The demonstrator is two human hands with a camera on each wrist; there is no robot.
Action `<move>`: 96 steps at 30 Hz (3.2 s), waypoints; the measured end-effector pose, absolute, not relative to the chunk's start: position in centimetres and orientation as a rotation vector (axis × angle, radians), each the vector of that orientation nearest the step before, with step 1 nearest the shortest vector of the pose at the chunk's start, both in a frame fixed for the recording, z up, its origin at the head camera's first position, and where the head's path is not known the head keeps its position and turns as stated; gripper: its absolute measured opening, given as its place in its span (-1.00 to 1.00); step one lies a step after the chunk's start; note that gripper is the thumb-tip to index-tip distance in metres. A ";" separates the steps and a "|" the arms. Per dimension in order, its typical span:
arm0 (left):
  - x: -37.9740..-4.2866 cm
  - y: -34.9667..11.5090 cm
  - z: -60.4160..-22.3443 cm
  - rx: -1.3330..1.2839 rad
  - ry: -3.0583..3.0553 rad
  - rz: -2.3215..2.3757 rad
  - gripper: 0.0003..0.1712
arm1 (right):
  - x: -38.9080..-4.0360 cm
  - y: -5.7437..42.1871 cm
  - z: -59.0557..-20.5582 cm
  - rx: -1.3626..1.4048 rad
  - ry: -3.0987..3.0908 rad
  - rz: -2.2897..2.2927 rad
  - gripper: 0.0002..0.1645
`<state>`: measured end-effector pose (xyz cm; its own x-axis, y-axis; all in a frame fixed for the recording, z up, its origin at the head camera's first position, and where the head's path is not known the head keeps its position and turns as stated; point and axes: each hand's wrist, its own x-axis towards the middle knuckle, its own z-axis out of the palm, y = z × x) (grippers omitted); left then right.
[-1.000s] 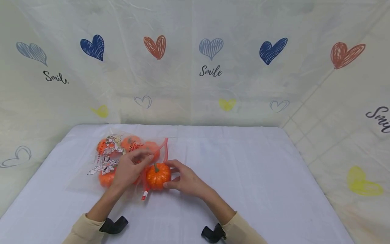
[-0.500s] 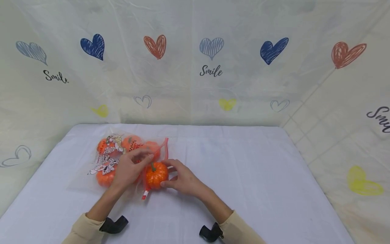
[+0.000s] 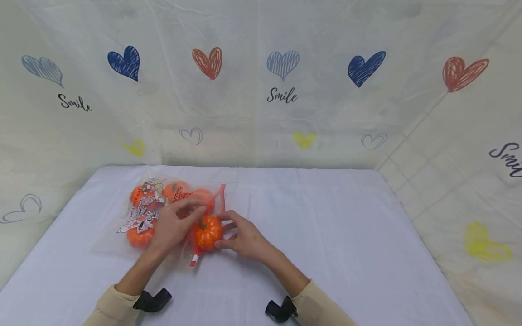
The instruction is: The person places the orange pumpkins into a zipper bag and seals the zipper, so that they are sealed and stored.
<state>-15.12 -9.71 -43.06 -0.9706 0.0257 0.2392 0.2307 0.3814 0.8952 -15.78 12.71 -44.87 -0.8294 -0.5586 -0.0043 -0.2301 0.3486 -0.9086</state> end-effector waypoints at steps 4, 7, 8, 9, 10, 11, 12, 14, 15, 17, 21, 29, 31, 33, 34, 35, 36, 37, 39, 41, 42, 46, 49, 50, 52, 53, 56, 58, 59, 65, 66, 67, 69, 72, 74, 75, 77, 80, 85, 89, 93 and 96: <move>-15.1 -9.7 -43.1 -0.224 -2.454 -1.634 -0.81 | -15.8 12.6 -45.0 -0.715 2.311 -1.479 -0.25; -15.2 -9.7 -43.1 -0.229 -2.449 -1.640 -0.80 | -15.8 12.6 -45.0 -0.724 2.318 -1.490 -0.23; -15.2 -9.7 -43.1 -0.233 -2.444 -1.644 -0.80 | -15.8 12.5 -45.0 -0.727 2.323 -1.489 -0.23; -15.2 -9.7 -43.1 -0.239 -2.440 -1.647 -0.80 | -15.8 12.5 -44.9 -0.723 2.329 -1.486 -0.22; -15.2 -9.8 -43.1 -0.243 -2.436 -1.652 -0.80 | -15.8 12.4 -44.9 -0.724 2.332 -1.484 -0.22; -15.2 -9.8 -43.1 -0.249 -2.432 -1.655 -0.80 | -15.9 12.4 -44.9 -0.724 2.336 -1.480 -0.22; -15.2 -9.8 -43.1 -0.253 -2.427 -1.660 -0.80 | -15.9 12.3 -44.9 -0.727 2.337 -1.477 -0.23; -15.3 -9.8 -43.1 -0.254 -2.424 -1.658 -0.81 | -15.9 12.2 -44.9 -0.725 2.344 -1.461 -0.24; -15.3 -9.8 -43.1 -0.254 -2.423 -1.658 -0.80 | -15.9 12.2 -44.9 -0.727 2.348 -1.455 -0.24; -15.3 -9.8 -43.1 -0.253 -2.419 -1.662 -0.79 | -15.9 12.2 -44.9 -0.735 2.359 -1.443 -0.25; -15.3 -9.8 -42.9 -0.251 -2.414 -1.661 -0.79 | -16.0 12.2 -44.9 -0.734 2.388 -1.411 -0.25; -15.2 -9.8 -42.7 -0.271 -2.407 -1.623 -0.80 | -16.1 11.8 -44.7 -0.774 2.387 -1.400 -0.26; -15.2 -9.8 -42.7 -0.273 -2.401 -1.626 -0.79 | -16.1 11.6 -44.7 -0.777 2.381 -1.405 -0.26; -15.1 -9.8 -42.7 -0.274 -2.392 -1.634 -0.79 | -16.2 11.5 -44.7 -0.777 2.378 -1.412 -0.26; -15.1 -9.8 -42.7 -0.274 -2.387 -1.635 -0.79 | -16.2 11.4 -44.7 -0.780 2.376 -1.416 -0.25; -15.1 -9.8 -42.7 -0.273 -2.384 -1.636 -0.79 | -16.2 11.3 -44.7 -0.782 2.375 -1.419 -0.25; -15.1 -9.8 -42.7 -0.272 -2.380 -1.635 -0.79 | -16.1 11.2 -44.7 -0.783 2.373 -1.424 -0.24; -15.1 -9.8 -42.7 -0.269 -2.376 -1.634 -0.80 | -16.2 11.1 -44.8 -0.787 2.378 -1.425 -0.24; -15.1 -9.8 -42.7 -0.262 -2.370 -1.632 -0.81 | -16.2 11.0 -44.8 -0.784 2.380 -1.434 -0.24; -15.1 -9.8 -42.7 -0.256 -2.365 -1.636 -0.83 | -16.1 10.8 -44.9 -0.774 2.384 -1.439 -0.24; -15.1 -9.9 -42.7 -0.254 -2.362 -1.638 -0.83 | -16.1 10.8 -44.9 -0.770 2.387 -1.442 -0.24; -15.1 -9.9 -42.7 -0.253 -2.357 -1.651 -0.84 | -16.1 10.5 -44.9 -0.753 2.381 -1.462 -0.26; -15.1 -9.8 -42.7 -0.255 -2.359 -1.653 -0.83 | -16.1 10.4 -44.9 -0.745 2.378 -1.480 -0.28; -15.1 -9.8 -42.7 -0.254 -2.359 -1.652 -0.83 | -16.1 10.4 -44.9 -0.742 2.379 -1.484 -0.28; -15.2 -9.8 -42.8 -0.254 -2.359 -1.655 -0.83 | -16.1 10.3 -44.9 -0.734 2.380 -1.491 -0.30; -15.2 -9.8 -42.8 -0.255 -2.359 -1.654 -0.83 | -16.1 10.3 -45.0 -0.732 2.377 -1.496 -0.31; -15.2 -9.8 -42.8 -0.251 -2.358 -1.652 -0.83 | -16.2 10.2 -45.1 -0.725 2.371 -1.504 -0.33; -15.1 -9.8 -42.9 -0.249 -2.360 -1.650 -0.83 | -16.2 10.2 -45.2 -0.720 2.367 -1.507 -0.35; -15.1 -9.8 -42.9 -0.247 -2.361 -1.648 -0.83 | -16.2 10.2 -45.2 -0.718 2.365 -1.509 -0.35; -15.1 -9.8 -42.9 -0.247 -2.357 -1.639 -0.83 | -16.2 10.0 -45.3 -0.710 2.356 -1.525 -0.37; -15.1 -9.8 -42.9 -0.248 -2.357 -1.638 -0.83 | -16.2 10.0 -45.3 -0.709 2.356 -1.528 -0.37; -15.2 -9.8 -42.9 -0.249 -2.356 -1.635 -0.82 | -16.2 9.9 -45.3 -0.709 2.357 -1.528 -0.38; -15.2 -9.8 -42.9 -0.248 -2.355 -1.632 -0.83 | -16.3 9.8 -45.4 -0.712 2.360 -1.527 -0.38; -15.2 -9.8 -42.9 -0.239 -2.357 -1.624 -0.83 | -16.3 9.7 -45.5 -0.710 2.360 -1.525 -0.40; -15.1 -9.8 -42.8 -0.234 -2.356 -1.618 -0.84 | -16.3 9.6 -45.5 -0.703 2.357 -1.525 -0.41; -15.1 -9.8 -42.8 -0.233 -2.355 -1.617 -0.84 | -16.3 9.5 -45.5 -0.697 2.354 -1.528 -0.42; -15.1 -9.7 -42.8 -0.230 -2.352 -1.618 -0.84 | -16.3 9.4 -45.5 -0.691 2.350 -1.530 -0.43; -15.1 -9.7 -42.8 -0.230 -2.343 -1.627 -0.85 | -16.3 9.3 -45.6 -0.686 2.352 -1.524 -0.44; -15.2 -9.7 -42.9 -0.236 -2.322 -1.652 -0.84 | -16.4 9.2 -45.6 -0.678 2.353 -1.513 -0.45; -15.2 -9.7 -42.8 -0.237 -2.317 -1.672 -0.83 | -16.4 9.2 -45.5 -0.669 2.352 -1.514 -0.44; -15.3 -9.7 -42.8 -0.220 -2.310 -1.706 -0.81 | -16.4 9.2 -45.5 -0.675 2.349 -1.519 -0.46; -15.3 -9.8 -42.8 -0.203 -2.303 -1.726 -0.80 | -16.5 9.2 -45.6 -0.680 2.351 -1.522 -0.47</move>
